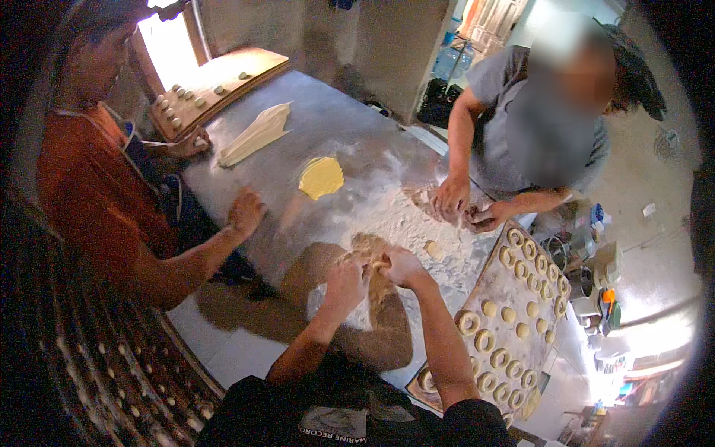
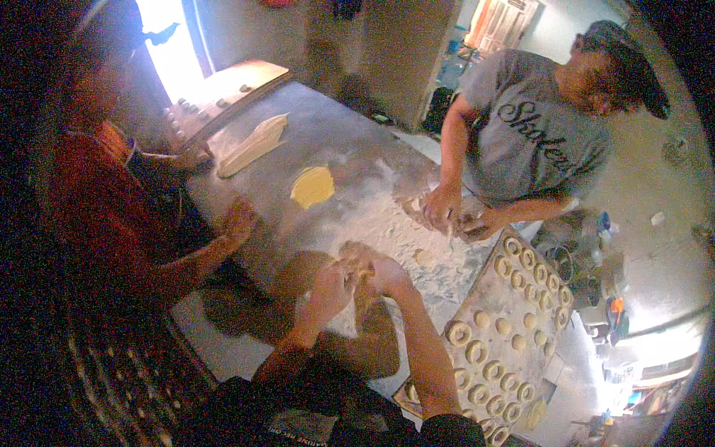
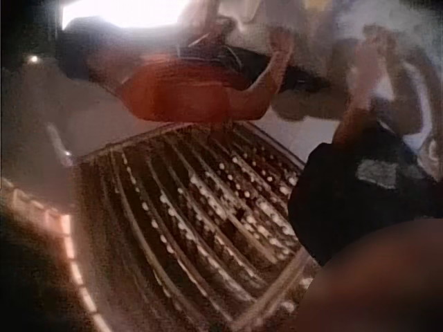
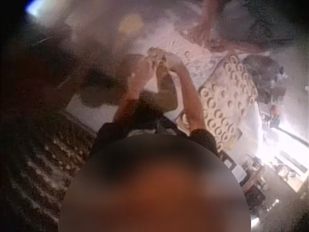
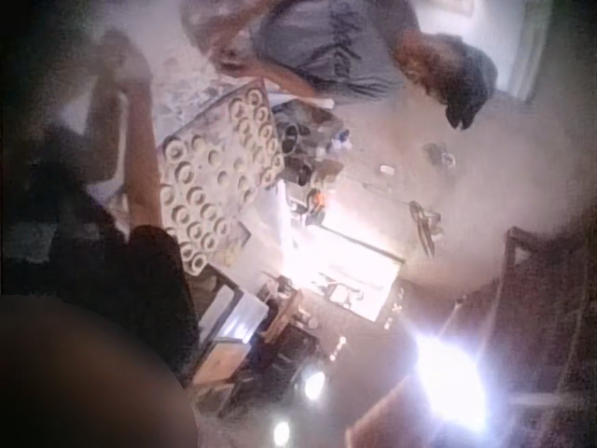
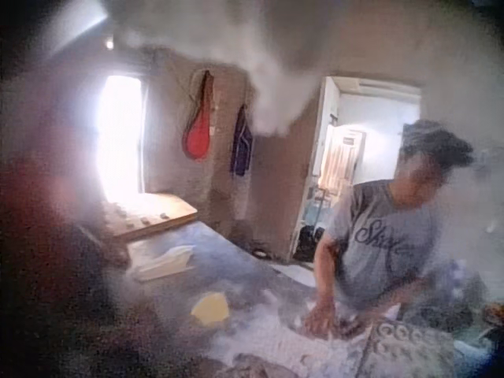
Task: The person shapes small dough pieces into ring forms by hand and places them onto a wooden board. They then carry the board to a multi-tiered rack and place it among other boards. The person returns to the table and continues shaping more dough pieces.
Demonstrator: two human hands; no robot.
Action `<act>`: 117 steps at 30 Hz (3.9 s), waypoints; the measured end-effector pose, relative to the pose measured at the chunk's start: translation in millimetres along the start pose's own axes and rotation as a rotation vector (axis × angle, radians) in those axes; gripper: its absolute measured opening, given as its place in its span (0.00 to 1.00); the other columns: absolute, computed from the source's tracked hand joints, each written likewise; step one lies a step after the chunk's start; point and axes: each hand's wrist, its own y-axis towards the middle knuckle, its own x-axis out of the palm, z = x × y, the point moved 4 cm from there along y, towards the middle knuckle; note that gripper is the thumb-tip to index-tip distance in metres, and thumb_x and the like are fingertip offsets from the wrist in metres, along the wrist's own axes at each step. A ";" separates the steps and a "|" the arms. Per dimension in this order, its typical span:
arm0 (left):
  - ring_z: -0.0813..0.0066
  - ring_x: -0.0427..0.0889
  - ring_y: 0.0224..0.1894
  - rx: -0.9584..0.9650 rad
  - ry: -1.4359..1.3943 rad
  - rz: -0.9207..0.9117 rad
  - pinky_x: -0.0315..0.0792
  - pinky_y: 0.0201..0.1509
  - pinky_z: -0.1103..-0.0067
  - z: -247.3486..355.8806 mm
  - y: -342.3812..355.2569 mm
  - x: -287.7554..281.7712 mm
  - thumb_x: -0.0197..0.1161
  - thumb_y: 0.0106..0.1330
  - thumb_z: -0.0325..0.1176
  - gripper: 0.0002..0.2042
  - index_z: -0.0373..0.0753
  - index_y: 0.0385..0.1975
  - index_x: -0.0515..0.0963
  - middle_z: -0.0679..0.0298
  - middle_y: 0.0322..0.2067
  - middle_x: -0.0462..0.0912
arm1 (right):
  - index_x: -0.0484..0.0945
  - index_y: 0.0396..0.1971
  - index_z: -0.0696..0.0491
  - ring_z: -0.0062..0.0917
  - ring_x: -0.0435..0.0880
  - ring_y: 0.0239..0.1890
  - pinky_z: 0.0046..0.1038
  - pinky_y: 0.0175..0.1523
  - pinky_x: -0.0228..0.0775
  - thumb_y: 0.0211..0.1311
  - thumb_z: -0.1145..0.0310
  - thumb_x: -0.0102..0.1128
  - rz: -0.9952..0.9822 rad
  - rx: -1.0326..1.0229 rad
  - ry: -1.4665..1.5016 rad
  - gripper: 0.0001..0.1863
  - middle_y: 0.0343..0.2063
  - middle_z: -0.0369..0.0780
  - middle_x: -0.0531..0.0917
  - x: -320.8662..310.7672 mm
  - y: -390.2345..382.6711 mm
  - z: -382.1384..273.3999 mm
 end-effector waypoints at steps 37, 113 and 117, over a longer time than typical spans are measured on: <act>0.58 0.82 0.36 0.500 -0.565 -0.006 0.75 0.41 0.67 296.4 -78.7 128.5 0.48 0.77 0.32 0.10 0.35 0.49 0.72 0.52 0.35 0.80 | 0.68 0.60 0.47 0.26 0.81 0.32 0.24 0.44 0.74 0.72 0.38 0.45 0.848 0.005 1.467 0.30 0.36 0.36 0.80 -25.0 -304.2 153.9; 0.55 0.87 0.35 -0.017 -0.565 -0.070 0.79 0.39 0.68 23.1 29.8 -37.1 0.70 0.63 0.37 0.13 0.35 0.41 0.82 0.51 0.29 0.85 | 0.66 0.53 0.50 0.24 0.83 0.41 0.30 0.44 0.78 0.54 0.72 0.71 0.213 -0.145 1.088 0.28 0.37 0.40 0.82 -46.2 -34.3 -7.0; 0.63 0.87 0.36 0.000 -0.611 0.007 0.79 0.40 0.71 32.4 35.0 -56.6 0.72 0.58 0.29 0.11 0.35 0.39 0.81 0.53 0.32 0.85 | 0.66 0.46 0.50 0.21 0.78 0.33 0.26 0.38 0.72 0.55 0.77 0.66 0.446 -0.030 0.758 0.22 0.32 0.34 0.76 -51.5 -26.8 -30.4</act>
